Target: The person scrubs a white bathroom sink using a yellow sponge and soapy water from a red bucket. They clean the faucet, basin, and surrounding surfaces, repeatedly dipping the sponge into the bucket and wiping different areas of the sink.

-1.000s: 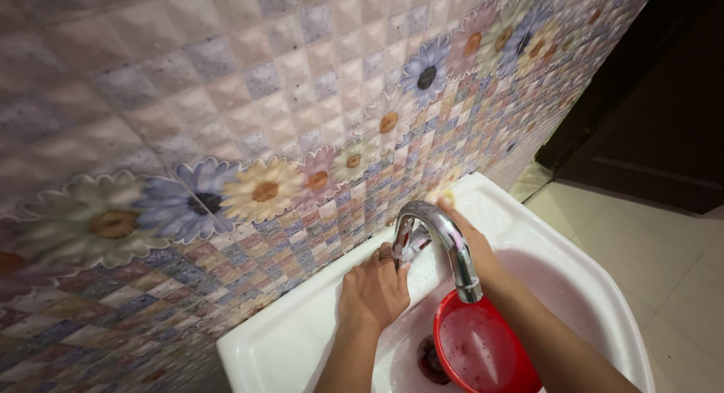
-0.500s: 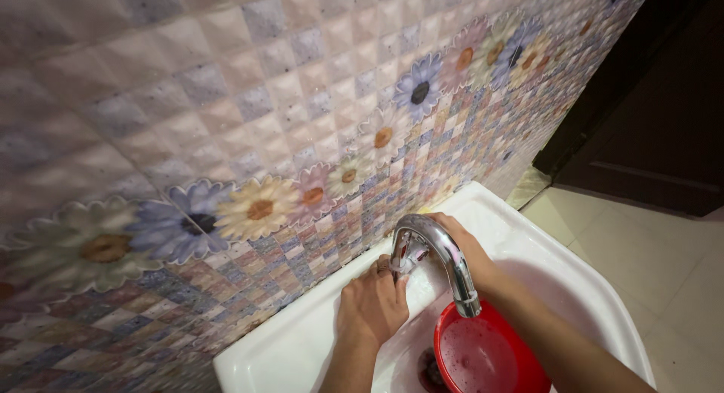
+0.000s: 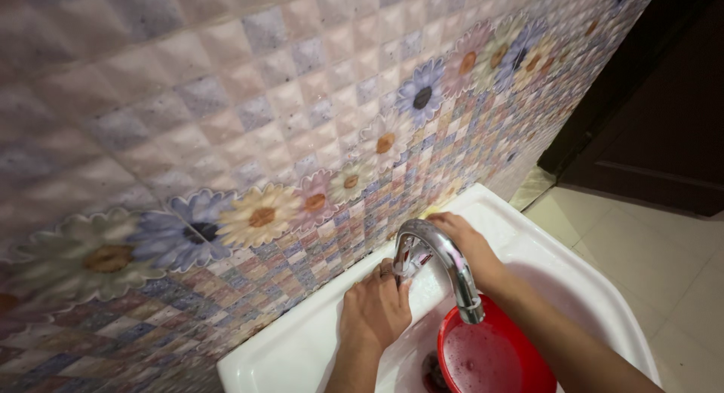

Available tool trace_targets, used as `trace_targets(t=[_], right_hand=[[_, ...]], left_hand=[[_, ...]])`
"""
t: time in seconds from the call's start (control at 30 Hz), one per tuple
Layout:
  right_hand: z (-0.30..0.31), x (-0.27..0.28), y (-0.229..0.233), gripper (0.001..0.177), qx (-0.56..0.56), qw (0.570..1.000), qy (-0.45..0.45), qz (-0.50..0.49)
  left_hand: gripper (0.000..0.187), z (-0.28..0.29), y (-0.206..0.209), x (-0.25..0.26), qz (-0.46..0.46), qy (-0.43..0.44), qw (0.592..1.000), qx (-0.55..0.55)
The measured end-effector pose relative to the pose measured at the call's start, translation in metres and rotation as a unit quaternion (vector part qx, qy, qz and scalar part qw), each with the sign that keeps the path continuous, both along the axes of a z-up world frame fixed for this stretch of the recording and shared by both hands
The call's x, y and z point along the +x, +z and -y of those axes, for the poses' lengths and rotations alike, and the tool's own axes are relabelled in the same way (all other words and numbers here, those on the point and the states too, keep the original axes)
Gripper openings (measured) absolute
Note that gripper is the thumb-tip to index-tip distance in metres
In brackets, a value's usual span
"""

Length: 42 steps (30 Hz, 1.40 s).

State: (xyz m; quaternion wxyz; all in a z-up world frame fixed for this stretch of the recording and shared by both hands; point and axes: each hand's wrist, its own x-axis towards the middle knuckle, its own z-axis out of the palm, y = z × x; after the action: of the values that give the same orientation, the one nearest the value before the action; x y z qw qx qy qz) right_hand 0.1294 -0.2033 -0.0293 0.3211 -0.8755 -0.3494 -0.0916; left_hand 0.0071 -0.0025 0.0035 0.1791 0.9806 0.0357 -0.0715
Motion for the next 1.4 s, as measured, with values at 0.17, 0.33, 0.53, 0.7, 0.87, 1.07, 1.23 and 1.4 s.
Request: trace_targets(t=[0.17, 0.33, 0.53, 0.7, 0.87, 1.07, 1.23, 1.4], right_hand=[[0.027, 0.039, 0.008, 0.043, -0.091, 0.966, -0.226, -0.091], [0.017, 0.033, -0.016, 0.061, -0.057, 0.972, -0.209, -0.093], [0.011, -0.058, 0.004, 0.049, -0.016, 0.927, -0.197, -0.317], [0.003, -0.050, 0.023, 0.049, -0.081, 0.977, -0.189, -0.052], [-0.058, -0.121, 0.006, 0.051, -0.101, 0.969, -0.227, -0.008], [-0.107, -0.181, 0.009, 0.047, -0.151, 0.951, -0.269, 0.031], [-0.161, -0.217, 0.002, 0.033, -0.085, 0.961, -0.256, -0.068], [-0.219, -0.188, -0.024, 0.055, 0.020, 0.956, -0.294, 0.006]], left_hand=[[0.056, 0.002, 0.009, 0.001, -0.010, 0.005, 1.000, -0.008], [0.046, 0.002, 0.014, 0.000, -0.028, 0.005, 0.999, -0.014], [0.045, -0.003, 0.018, -0.001, 0.010, 0.010, 0.999, -0.041], [0.046, -0.006, 0.015, -0.004, 0.037, -0.001, 0.998, -0.042], [0.049, -0.019, 0.002, -0.015, 0.068, -0.005, 0.995, -0.078], [0.033, -0.077, -0.012, -0.056, 0.103, -0.130, 0.986, 0.019], [0.040, -0.131, -0.002, -0.084, 0.099, -0.236, 0.964, 0.065], [0.042, -0.187, -0.008, -0.094, 0.228, -0.361, 0.900, 0.083]])
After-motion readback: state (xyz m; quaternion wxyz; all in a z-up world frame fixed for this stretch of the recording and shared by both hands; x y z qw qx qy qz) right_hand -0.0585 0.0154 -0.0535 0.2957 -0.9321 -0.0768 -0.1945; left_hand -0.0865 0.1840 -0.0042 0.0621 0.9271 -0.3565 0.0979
